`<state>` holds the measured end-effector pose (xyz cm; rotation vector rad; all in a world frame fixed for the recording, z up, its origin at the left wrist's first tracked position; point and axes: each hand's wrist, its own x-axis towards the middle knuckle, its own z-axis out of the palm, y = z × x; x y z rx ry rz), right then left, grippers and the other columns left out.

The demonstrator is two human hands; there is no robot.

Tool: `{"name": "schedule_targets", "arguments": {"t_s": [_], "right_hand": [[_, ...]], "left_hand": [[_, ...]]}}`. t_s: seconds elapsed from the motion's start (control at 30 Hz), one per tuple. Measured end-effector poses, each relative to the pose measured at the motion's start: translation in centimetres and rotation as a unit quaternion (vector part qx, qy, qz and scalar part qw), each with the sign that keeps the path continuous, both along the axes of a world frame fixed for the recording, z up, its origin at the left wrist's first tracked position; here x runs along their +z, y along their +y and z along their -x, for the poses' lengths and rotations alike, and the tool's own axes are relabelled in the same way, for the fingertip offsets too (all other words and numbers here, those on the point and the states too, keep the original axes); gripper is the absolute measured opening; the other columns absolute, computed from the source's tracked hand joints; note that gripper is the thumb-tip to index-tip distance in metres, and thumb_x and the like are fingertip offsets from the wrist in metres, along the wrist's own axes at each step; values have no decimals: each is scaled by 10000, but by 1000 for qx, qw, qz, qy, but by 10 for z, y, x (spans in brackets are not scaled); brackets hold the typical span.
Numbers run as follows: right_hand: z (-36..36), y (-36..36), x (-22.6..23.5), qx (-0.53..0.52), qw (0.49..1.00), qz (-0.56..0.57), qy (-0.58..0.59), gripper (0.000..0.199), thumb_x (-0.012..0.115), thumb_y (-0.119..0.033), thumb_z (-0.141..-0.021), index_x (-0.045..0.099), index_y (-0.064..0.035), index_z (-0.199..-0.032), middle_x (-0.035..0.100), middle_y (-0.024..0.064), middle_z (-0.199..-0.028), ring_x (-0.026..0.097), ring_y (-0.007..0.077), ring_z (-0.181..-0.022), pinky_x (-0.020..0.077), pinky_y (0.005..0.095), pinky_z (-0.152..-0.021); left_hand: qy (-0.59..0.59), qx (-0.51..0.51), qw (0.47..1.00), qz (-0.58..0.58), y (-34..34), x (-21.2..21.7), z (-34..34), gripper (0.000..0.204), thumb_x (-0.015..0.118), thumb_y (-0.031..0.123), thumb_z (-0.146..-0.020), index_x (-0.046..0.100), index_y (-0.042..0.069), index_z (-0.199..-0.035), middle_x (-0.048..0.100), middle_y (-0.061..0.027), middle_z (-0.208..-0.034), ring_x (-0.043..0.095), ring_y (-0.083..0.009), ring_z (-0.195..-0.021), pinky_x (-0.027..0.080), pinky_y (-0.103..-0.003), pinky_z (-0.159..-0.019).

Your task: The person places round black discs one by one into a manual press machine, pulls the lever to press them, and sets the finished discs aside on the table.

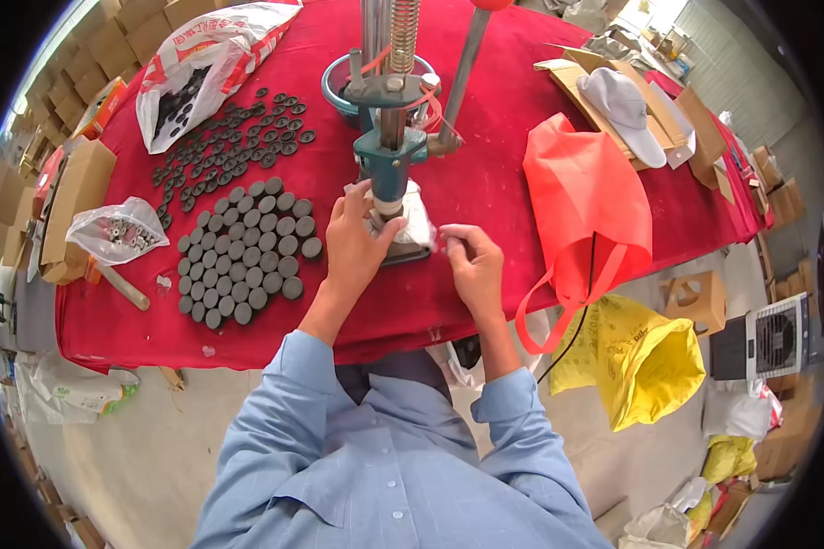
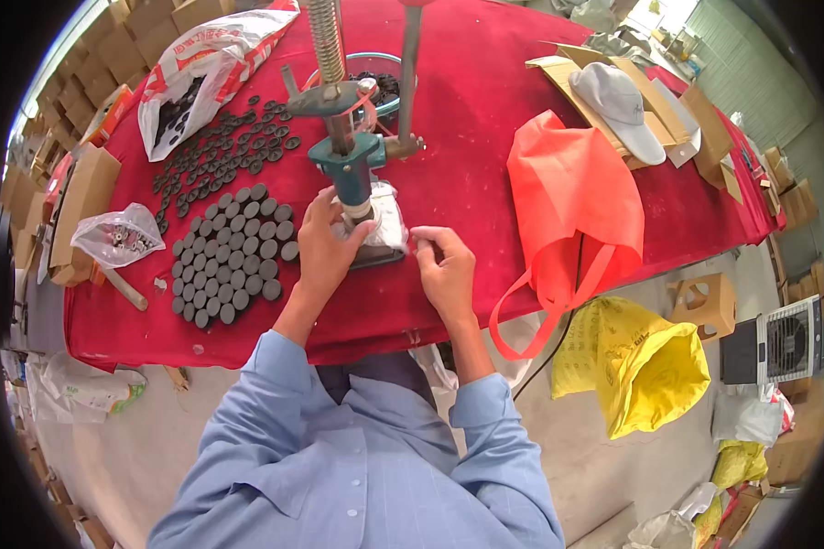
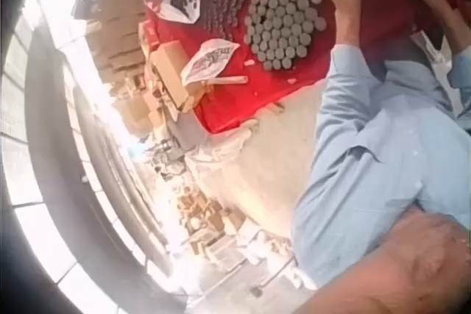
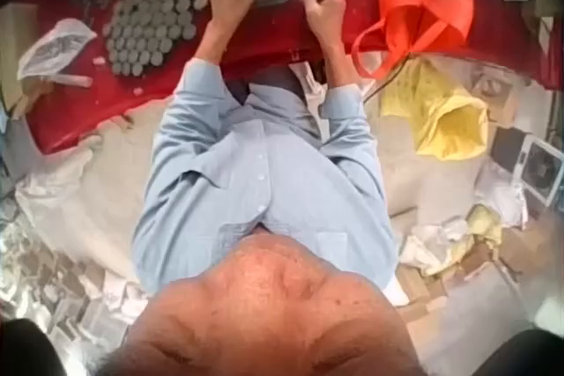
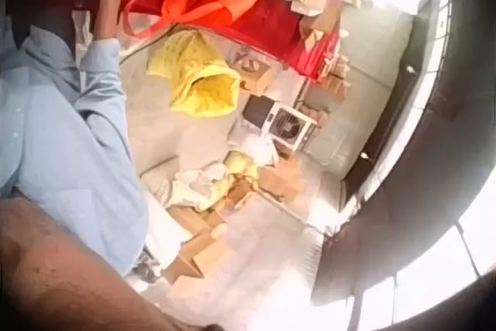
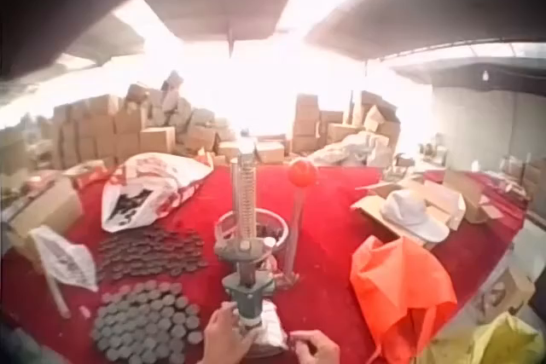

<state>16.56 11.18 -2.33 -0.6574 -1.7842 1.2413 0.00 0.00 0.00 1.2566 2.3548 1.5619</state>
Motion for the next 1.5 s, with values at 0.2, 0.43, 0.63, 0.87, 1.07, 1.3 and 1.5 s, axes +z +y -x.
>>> {"name": "schedule_targets", "arguments": {"t_s": [0.2,0.43,0.63,0.87,1.07,1.3,1.5], "right_hand": [[45,38,176,-8,978,-50,202,222,565,-128,-1052,684,18,-1169,676,68,-995,653,113,-853,528,254,-741],[110,85,263,289,895,-29,339,628,539,-571,-1022,643,2,-1256,688,84,-874,699,171,-816,476,270,-692],[53,38,245,136,956,-96,242,358,431,-259,-1102,611,40,-1181,582,119,-874,550,186,-751,508,358,-731],[-12,-6,160,143,927,-213,274,355,436,-339,-1098,558,-17,-1012,602,143,-840,623,288,-809,515,459,-816],[-33,-32,93,85,932,-222,273,324,402,-331,-1107,532,-51,-1011,635,167,-894,657,375,-1008,520,484,-894],[-33,-31,103,79,938,-212,263,300,425,-316,-1102,530,-49,-1013,641,171,-905,653,369,-1018,531,475,-882],[-28,-28,96,86,925,-239,281,253,468,-277,-1081,537,-42,-1018,640,172,-885,653,353,-935,541,484,-876]], "left_hand": [[52,28,992,-109,13,-8,5,688,907,162,-780,556,39,-1359,718,-161,-1105,681,-297,-995,567,-402,-836],[37,23,992,-120,18,-13,2,686,905,164,-782,560,35,-1361,724,-141,-1112,661,-274,-937,566,-384,-808],[61,25,989,-130,13,-15,7,690,898,152,-782,553,25,-1366,724,-130,-1130,643,-266,-903,560,-385,-788],[136,24,986,-91,-22,4,20,514,862,141,-789,650,35,-1245,710,-103,-1173,639,-296,-967,523,-425,-863],[308,79,937,142,-100,8,32,339,811,168,-819,743,105,-1145,660,-62,-1133,579,-263,-1104,413,-435,-949],[295,41,944,140,-98,-1,33,323,803,138,-821,765,145,-1142,637,-67,-1176,574,-269,-1091,409,-433,-944],[254,52,958,122,-96,-8,37,268,804,122,-823,788,148,-1089,671,-62,-1186,603,-256,-1046,437,-415,-899]]}}
